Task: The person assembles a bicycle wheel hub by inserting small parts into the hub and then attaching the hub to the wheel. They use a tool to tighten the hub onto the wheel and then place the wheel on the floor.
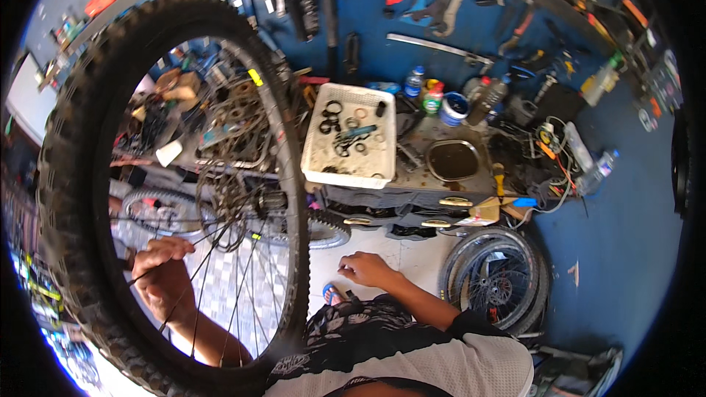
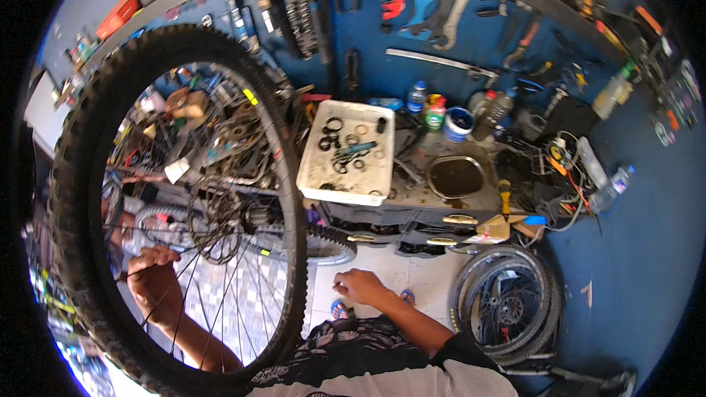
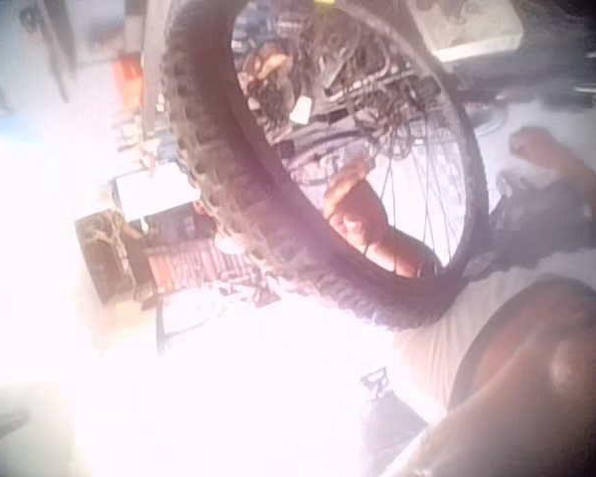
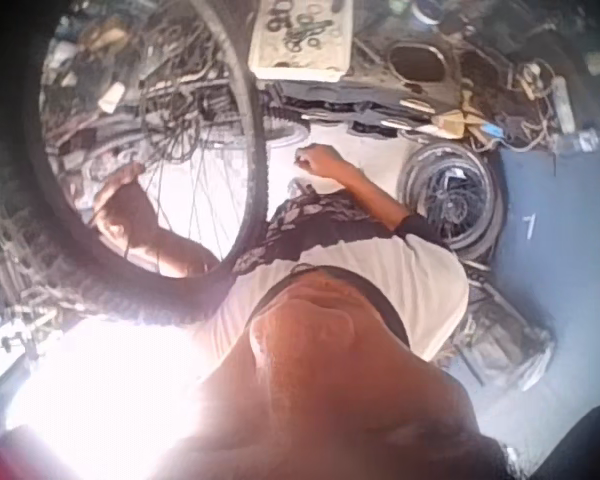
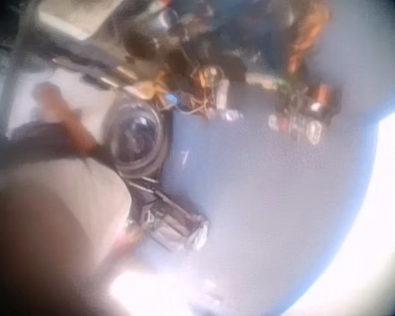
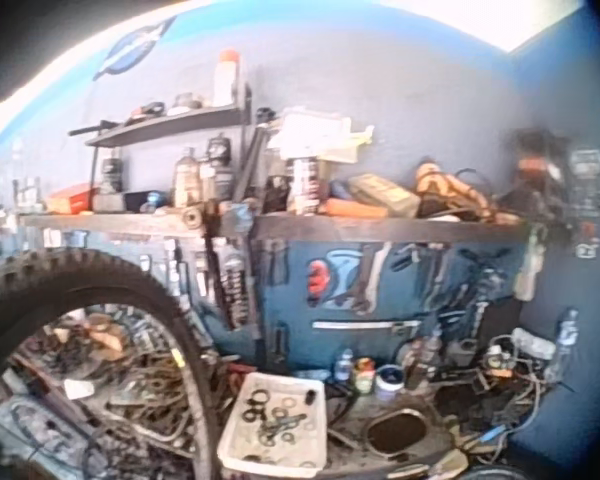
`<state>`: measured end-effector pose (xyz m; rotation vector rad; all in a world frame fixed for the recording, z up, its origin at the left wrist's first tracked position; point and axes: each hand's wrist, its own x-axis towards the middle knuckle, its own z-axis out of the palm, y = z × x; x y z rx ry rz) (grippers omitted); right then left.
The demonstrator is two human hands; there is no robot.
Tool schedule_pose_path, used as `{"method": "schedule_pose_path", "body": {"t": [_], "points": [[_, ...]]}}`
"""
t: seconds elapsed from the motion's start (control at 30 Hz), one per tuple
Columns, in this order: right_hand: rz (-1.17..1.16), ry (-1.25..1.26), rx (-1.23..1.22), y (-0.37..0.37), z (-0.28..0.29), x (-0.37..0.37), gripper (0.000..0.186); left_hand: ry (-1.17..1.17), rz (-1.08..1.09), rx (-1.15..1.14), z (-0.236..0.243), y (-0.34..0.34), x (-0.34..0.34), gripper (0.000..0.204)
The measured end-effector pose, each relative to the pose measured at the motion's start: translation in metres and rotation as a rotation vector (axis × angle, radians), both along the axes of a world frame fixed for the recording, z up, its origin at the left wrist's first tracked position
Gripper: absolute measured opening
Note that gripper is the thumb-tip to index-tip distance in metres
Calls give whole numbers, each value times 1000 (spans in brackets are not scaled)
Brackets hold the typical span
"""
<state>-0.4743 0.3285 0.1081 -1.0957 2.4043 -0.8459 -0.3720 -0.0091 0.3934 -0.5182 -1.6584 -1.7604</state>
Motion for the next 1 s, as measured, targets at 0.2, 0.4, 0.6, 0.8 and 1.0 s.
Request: {"method": "schedule_pose_path", "body": {"t": [0.2, 0.4, 0.6, 0.8, 1.0], "points": [[-30, -82, 63, -6, 2, 0, 28, 29, -79, 46, 2, -5, 1, 66], [63, -102, -31, -33, 1, -3, 52, 60, -105, 46, 11, -4, -1, 69], [84, -25, -198, -92, -12, -9, 91, 83, -71, 33, 21, -17, 13, 72], [-169, 63, -384, -139, -23, -1, 62, 81, -32, 30, 25, -24, 49, 76], [-265, -32, -399, -143, -1, 30, 62, 50, 60, 31, 31, -15, 101, 80]]}}
